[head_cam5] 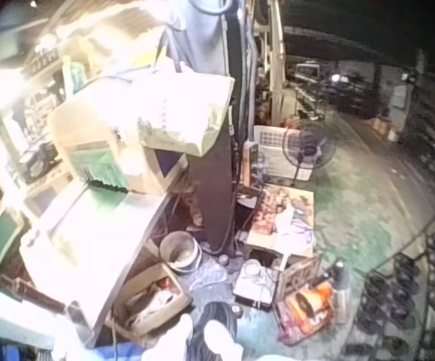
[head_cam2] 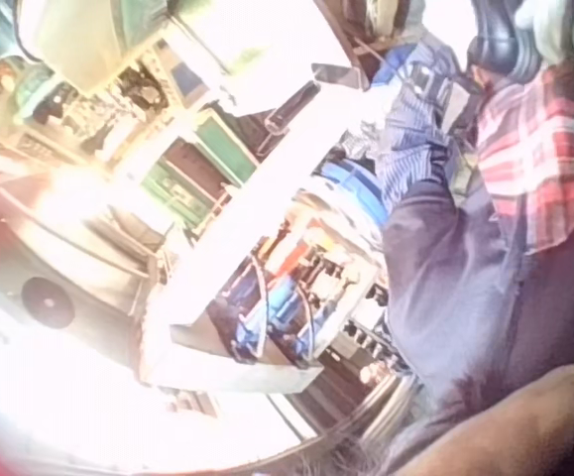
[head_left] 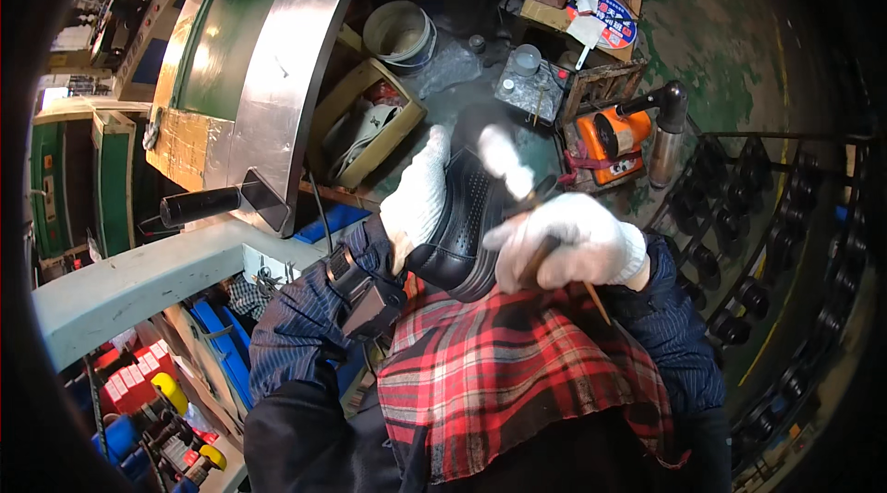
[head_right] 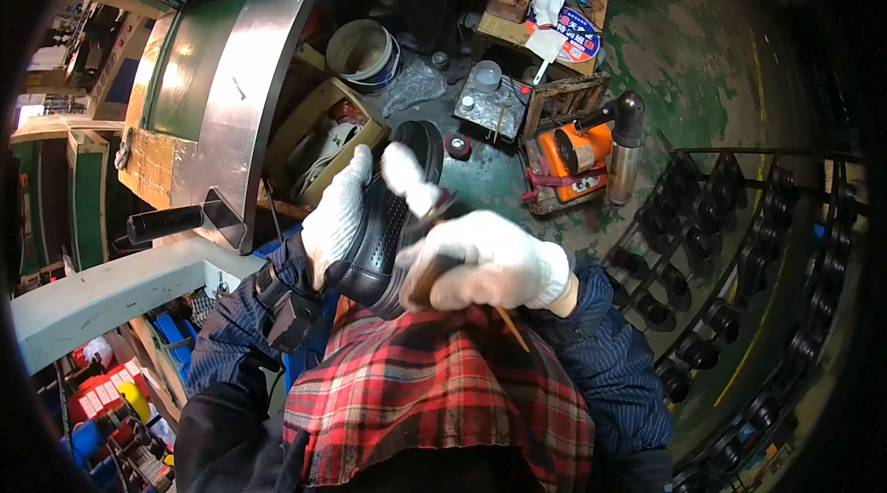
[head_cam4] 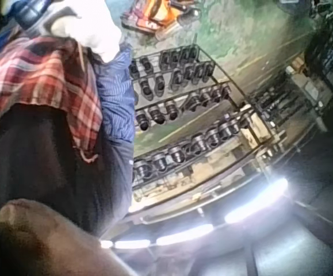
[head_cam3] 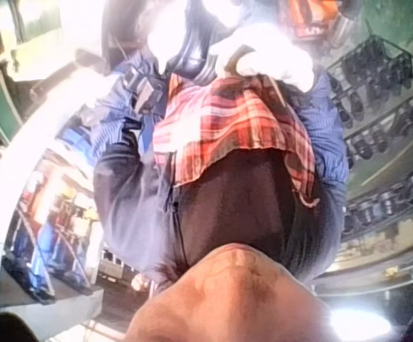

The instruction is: Cleaning and inspecting shoes at a manufacturing station.

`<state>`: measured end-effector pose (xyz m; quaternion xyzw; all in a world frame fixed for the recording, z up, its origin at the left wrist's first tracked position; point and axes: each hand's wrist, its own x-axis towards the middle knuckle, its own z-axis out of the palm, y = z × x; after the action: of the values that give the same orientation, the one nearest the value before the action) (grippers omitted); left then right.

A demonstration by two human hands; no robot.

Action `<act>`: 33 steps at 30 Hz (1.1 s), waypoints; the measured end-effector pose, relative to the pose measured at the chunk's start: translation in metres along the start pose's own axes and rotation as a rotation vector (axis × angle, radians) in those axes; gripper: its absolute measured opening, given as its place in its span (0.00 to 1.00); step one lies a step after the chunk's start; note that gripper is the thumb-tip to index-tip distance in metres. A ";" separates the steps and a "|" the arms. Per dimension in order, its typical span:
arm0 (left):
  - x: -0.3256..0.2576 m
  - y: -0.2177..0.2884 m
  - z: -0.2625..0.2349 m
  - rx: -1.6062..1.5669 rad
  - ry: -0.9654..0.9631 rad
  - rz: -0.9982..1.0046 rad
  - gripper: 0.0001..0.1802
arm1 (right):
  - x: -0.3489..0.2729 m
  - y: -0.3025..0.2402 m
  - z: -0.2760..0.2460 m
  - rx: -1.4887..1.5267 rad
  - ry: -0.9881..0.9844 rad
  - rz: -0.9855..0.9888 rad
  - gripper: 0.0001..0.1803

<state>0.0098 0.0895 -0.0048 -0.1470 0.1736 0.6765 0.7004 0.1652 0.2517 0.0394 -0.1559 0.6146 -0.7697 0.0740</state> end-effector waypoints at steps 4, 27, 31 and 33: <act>0.005 0.000 0.022 0.027 0.182 -0.069 0.32 | -0.007 0.011 -0.001 0.068 0.515 0.374 0.10; -0.045 0.036 0.024 1.893 -0.227 -0.318 0.32 | -0.001 0.003 -0.001 -0.528 0.306 0.288 0.12; -0.035 0.038 0.044 1.906 -0.197 -0.437 0.28 | 0.013 -0.002 0.009 -0.763 0.252 0.103 0.11; -0.035 0.035 0.041 1.879 -0.110 -0.484 0.26 | 0.023 0.007 0.025 -0.938 0.368 -0.194 0.10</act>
<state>-0.0239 0.0773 0.0483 0.4723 0.5750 0.1059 0.6596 0.1507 0.2202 0.0409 -0.0908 0.8795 -0.4290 -0.1851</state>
